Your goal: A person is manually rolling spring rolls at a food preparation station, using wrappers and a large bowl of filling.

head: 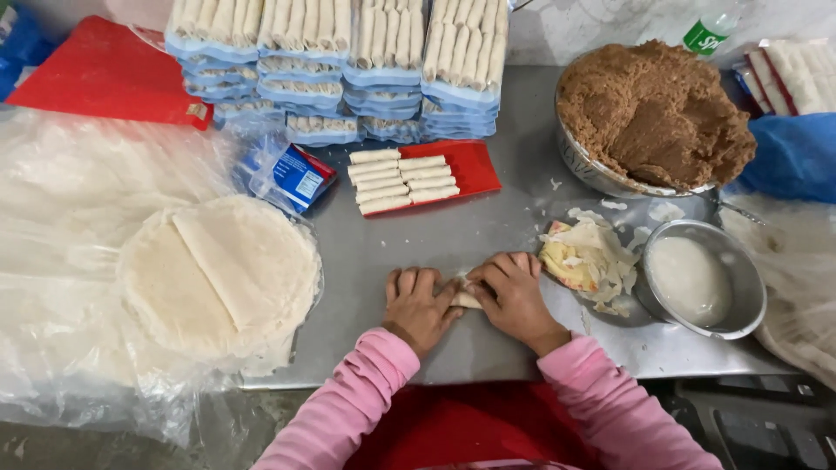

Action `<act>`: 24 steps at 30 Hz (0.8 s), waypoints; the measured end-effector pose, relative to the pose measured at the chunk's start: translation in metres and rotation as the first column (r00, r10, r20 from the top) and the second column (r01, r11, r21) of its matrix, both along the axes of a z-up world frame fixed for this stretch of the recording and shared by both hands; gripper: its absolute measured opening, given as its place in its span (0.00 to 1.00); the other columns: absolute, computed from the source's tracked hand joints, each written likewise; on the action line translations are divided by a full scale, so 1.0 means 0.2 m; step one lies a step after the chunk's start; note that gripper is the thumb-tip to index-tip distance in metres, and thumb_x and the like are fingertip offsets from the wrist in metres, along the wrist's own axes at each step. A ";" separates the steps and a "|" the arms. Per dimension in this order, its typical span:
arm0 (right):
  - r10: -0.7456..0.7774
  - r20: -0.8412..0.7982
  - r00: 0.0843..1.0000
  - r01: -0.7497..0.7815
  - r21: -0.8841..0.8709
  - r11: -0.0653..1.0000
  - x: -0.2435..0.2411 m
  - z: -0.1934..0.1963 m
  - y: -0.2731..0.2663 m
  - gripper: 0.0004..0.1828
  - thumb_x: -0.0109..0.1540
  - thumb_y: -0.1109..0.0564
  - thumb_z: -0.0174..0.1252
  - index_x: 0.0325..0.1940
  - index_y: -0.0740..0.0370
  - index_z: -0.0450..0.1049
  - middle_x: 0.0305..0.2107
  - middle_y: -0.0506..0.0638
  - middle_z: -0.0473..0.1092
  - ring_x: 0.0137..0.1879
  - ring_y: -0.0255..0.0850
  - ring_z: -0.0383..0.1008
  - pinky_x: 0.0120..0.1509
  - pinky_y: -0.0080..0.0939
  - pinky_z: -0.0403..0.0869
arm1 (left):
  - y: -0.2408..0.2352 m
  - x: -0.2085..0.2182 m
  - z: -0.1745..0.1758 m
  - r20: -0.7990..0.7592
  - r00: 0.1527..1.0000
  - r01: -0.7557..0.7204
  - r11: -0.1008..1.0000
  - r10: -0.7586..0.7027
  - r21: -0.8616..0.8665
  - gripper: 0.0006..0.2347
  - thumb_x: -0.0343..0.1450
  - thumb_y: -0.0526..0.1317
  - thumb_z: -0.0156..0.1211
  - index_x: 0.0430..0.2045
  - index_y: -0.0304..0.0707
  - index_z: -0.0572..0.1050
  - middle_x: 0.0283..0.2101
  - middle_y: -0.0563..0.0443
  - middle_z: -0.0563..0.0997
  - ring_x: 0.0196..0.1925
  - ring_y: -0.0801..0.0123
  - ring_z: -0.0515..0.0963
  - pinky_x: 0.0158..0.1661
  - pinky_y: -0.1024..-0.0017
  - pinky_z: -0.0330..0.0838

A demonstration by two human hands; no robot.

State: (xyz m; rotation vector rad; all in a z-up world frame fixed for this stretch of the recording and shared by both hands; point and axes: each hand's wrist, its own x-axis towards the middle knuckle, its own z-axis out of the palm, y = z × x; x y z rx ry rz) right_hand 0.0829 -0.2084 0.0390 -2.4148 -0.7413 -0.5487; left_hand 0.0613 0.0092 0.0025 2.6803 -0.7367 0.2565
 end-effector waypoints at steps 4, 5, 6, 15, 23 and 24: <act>0.013 0.104 0.994 -0.003 -0.094 0.996 -0.10 0.01 0.01 0.08 0.58 0.48 0.66 0.41 0.44 0.77 0.35 0.41 0.71 0.46 0.45 0.67 0.63 0.55 0.59 | 0.02 0.01 -0.04 -0.030 0.997 0.075 0.997 -0.074 0.036 0.21 0.75 0.50 0.56 0.62 0.46 0.70 0.45 0.53 0.63 0.55 0.54 0.62 0.62 0.41 0.48; 0.005 0.130 0.992 0.012 -0.125 0.992 -0.12 0.00 0.01 0.11 0.58 0.46 0.67 0.43 0.44 0.77 0.36 0.41 0.71 0.47 0.44 0.67 0.65 0.57 0.59 | 0.02 0.01 -0.05 -0.015 0.997 0.081 0.997 -0.081 0.019 0.21 0.75 0.50 0.56 0.62 0.45 0.69 0.44 0.53 0.63 0.54 0.55 0.62 0.61 0.42 0.49; 0.001 0.126 0.992 0.015 -0.126 0.992 -0.11 0.02 0.01 0.11 0.58 0.46 0.67 0.43 0.44 0.77 0.36 0.41 0.71 0.47 0.44 0.67 0.65 0.57 0.59 | 0.02 0.01 -0.04 -0.019 0.996 0.085 0.996 -0.085 0.017 0.21 0.75 0.50 0.56 0.62 0.45 0.69 0.44 0.53 0.63 0.54 0.55 0.62 0.61 0.42 0.49; -0.037 0.196 0.980 0.057 -0.096 0.994 0.19 -0.03 -0.01 0.09 0.64 0.46 0.60 0.30 0.46 0.75 0.27 0.41 0.68 0.41 0.43 0.67 0.56 0.49 0.59 | -0.09 0.28 0.05 -0.213 0.947 -0.223 0.969 0.241 0.107 0.23 0.79 0.58 0.34 0.68 0.57 0.66 0.46 0.52 0.63 0.55 0.53 0.60 0.60 0.43 0.46; 0.039 0.311 0.950 0.057 -0.294 0.954 0.04 0.05 -0.01 0.07 0.66 0.54 0.52 0.43 0.47 0.77 0.39 0.43 0.72 0.50 0.46 0.70 0.65 0.59 0.60 | -0.05 0.25 -0.14 0.411 0.904 0.226 0.946 -0.115 -0.233 0.09 0.73 0.41 0.59 0.42 0.38 0.81 0.46 0.45 0.76 0.49 0.49 0.75 0.48 0.56 0.71; 0.045 0.312 0.949 0.052 -0.294 0.955 0.02 0.07 0.00 0.07 0.66 0.54 0.52 0.43 0.47 0.77 0.39 0.43 0.72 0.50 0.46 0.70 0.65 0.59 0.60 | -0.04 0.26 -0.15 0.413 0.904 0.221 0.947 -0.110 -0.232 0.09 0.73 0.41 0.59 0.42 0.38 0.81 0.46 0.45 0.76 0.49 0.49 0.75 0.48 0.56 0.71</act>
